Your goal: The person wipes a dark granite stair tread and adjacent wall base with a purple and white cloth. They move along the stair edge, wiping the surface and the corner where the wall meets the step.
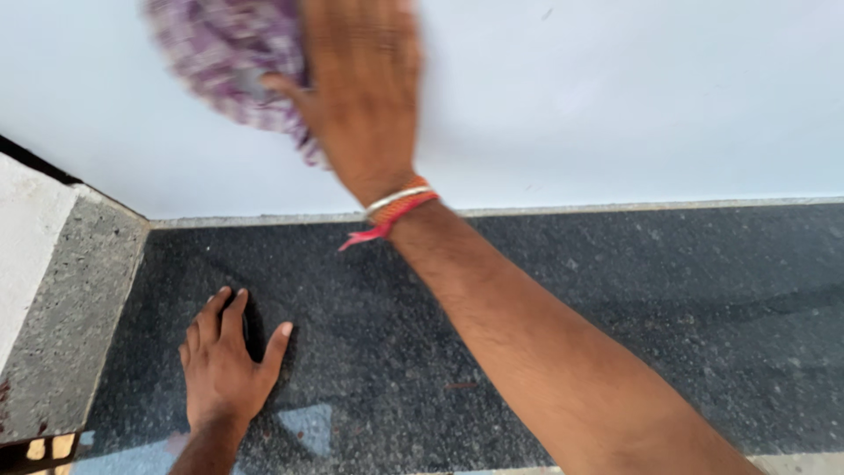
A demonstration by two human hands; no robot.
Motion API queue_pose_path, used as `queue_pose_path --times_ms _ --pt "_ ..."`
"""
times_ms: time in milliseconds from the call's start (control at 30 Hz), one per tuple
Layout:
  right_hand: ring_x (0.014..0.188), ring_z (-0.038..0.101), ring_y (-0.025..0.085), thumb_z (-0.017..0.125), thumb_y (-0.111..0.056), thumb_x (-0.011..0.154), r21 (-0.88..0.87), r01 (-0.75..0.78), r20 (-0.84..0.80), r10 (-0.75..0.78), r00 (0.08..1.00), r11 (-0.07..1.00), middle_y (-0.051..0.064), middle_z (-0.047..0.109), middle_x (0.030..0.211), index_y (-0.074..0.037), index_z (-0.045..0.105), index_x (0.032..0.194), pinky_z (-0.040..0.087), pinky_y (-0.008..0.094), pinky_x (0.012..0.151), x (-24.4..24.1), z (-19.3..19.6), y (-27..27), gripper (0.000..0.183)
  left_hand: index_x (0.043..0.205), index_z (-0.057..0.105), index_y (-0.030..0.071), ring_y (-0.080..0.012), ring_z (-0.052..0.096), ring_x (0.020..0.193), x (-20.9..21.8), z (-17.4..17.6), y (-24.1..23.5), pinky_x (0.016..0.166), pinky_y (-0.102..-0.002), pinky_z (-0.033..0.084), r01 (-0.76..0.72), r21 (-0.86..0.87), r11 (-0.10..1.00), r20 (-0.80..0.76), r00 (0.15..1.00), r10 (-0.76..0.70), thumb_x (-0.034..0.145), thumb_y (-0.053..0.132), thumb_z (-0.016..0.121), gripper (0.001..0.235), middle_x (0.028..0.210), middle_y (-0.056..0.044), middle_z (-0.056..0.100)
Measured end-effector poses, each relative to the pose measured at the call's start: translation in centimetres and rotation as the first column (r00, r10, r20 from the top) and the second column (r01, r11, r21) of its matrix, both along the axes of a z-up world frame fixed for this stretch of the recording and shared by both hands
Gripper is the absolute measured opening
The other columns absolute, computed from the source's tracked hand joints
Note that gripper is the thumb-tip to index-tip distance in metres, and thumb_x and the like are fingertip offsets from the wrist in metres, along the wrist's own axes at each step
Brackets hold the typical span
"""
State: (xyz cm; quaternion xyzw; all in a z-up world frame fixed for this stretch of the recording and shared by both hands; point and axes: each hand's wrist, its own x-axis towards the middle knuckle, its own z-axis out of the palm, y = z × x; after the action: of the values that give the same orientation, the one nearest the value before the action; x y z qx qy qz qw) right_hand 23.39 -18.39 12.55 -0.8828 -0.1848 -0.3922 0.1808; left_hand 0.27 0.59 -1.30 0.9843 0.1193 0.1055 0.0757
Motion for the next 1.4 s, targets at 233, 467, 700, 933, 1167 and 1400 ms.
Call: queue_pose_path --times_ms 233,467,700,933,1167,1400 --pt "0.163 0.004 0.030 0.069 -0.067 0.093 0.634 -0.241 0.285 0.068 0.956 0.735 0.017 -0.001 0.172 -0.008 0.002 0.170 0.008 0.058 0.133 -3.2 -7.3 0.2 0.118 0.147 0.051 0.008 -0.0381 0.039 0.142 -0.4 -0.1 -0.1 0.115 -0.054 0.032 0.020 -0.032 0.999 0.042 0.999 -0.019 0.088 0.060 0.062 0.079 0.155 -0.015 0.042" --pt "0.167 0.003 0.026 0.061 -0.011 0.118 -0.315 -0.143 0.077 0.176 0.981 0.938 0.013 0.010 0.178 -0.009 0.025 0.167 0.006 0.049 0.137 -1.0 -11.0 2.8 0.061 0.146 0.052 0.008 -0.0379 0.041 0.140 -0.5 0.0 -0.3 0.115 -0.054 0.033 0.036 -0.030 0.999 0.068 0.997 -0.034 0.087 0.058 0.065 0.078 0.154 -0.015 0.044" --pt "0.155 0.021 0.024 0.067 -0.009 0.096 -0.388 -0.555 -0.104 0.564 0.819 0.735 0.005 0.026 0.167 -0.015 0.039 0.159 0.020 0.049 0.126 -2.2 -7.6 5.8 0.068 0.145 0.053 0.007 -0.0386 0.043 0.137 -0.3 0.5 -0.6 0.112 -0.055 0.034 0.032 -0.018 0.999 0.064 0.998 -0.030 0.086 0.057 0.066 0.078 0.151 -0.016 0.046" --pt "0.148 0.044 0.034 0.069 -0.003 0.088 0.365 -0.708 -0.423 0.785 0.452 0.605 0.016 0.046 0.157 -0.009 0.052 0.150 0.038 0.047 0.124 -11.6 -8.6 3.0 0.065 0.138 0.054 0.005 -0.0397 0.045 0.135 -0.8 1.0 -0.9 0.109 -0.056 0.036 0.038 -0.084 0.996 0.132 0.991 -0.027 0.085 0.048 0.067 0.069 0.148 -0.018 0.049" --pt "0.149 0.036 0.039 0.059 -0.041 0.099 0.024 -0.171 -0.556 0.155 0.816 0.985 0.018 0.044 0.159 -0.009 0.049 0.149 0.026 0.060 0.118 -15.1 -11.0 -6.2 0.061 0.134 0.053 0.001 -0.0418 0.045 0.135 -0.8 -0.2 0.0 0.110 -0.056 0.035 0.062 -0.100 0.993 0.198 0.979 -0.041 0.084 0.032 0.064 0.060 0.147 -0.021 0.050" --pt "0.152 0.023 0.040 0.052 -0.056 0.097 -0.103 0.145 -0.555 -0.178 0.813 0.984 0.025 0.033 0.161 0.001 0.041 0.151 0.017 0.060 0.119 -13.0 -15.2 -4.8 0.080 0.145 0.042 0.000 -0.0448 0.044 0.136 -0.8 0.3 -0.2 0.113 -0.056 0.033 0.048 -0.205 0.978 0.223 0.975 -0.001 0.091 0.049 0.063 0.077 0.147 -0.026 0.048"
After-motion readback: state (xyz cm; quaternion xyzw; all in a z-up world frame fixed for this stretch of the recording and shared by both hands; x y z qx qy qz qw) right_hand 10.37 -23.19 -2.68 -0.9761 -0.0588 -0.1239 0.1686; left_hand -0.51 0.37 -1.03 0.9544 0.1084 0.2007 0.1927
